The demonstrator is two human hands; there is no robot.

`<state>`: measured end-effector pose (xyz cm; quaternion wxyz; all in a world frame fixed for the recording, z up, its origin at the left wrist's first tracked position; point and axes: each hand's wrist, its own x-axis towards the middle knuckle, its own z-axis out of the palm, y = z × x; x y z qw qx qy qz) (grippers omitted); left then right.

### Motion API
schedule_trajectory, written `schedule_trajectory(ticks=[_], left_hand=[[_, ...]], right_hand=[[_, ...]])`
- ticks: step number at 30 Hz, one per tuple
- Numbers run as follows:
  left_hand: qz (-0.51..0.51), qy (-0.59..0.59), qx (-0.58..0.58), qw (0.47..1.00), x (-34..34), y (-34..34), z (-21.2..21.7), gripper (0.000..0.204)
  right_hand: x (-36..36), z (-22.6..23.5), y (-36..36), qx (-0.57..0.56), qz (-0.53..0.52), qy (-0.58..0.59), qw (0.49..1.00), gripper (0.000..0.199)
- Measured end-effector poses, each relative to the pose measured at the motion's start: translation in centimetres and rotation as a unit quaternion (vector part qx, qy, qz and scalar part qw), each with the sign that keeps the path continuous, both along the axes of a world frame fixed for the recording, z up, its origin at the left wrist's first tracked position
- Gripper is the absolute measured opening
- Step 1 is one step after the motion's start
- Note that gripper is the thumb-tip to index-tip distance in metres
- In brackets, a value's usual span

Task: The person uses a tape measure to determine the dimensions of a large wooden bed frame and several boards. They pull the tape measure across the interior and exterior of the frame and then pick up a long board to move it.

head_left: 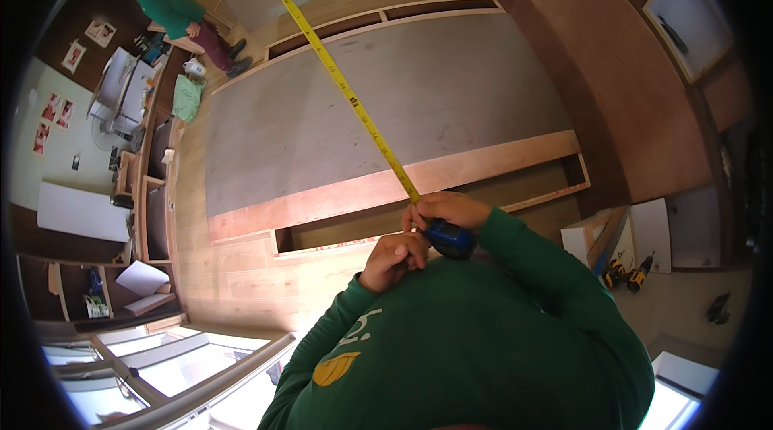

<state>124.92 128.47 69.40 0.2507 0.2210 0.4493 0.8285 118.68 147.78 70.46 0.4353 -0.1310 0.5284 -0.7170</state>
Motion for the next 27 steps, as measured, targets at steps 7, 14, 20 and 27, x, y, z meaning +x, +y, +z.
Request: schedule_trajectory(ticks=[7, 14, 20, 27], left_hand=[[-0.018, 0.019, -0.051, 0.998, -0.2, 0.1, 1.0, 0.055], [-0.026, 0.025, -0.088, 0.995, 0.1, -0.2, 1.3, 0.057], [0.008, 0.033, -0.08, 0.996, 0.2, 0.2, 1.3, 0.056], [-0.001, 0.023, -0.059, 0.998, 1.0, 0.8, 0.4, 0.057]], right_hand=[[-0.1, 0.4, -0.3, 0.016, 0.013, 0.045, 0.999, 0.035], [0.1, 0.5, -0.7, -0.005, 0.024, 0.031, 0.999, 0.038], [0.4, 1.3, -0.1, 0.006, 0.027, 0.038, 0.999, 0.039], [1.0, 1.2, 1.2, 0.027, 0.028, -0.007, 0.999, 0.038]])
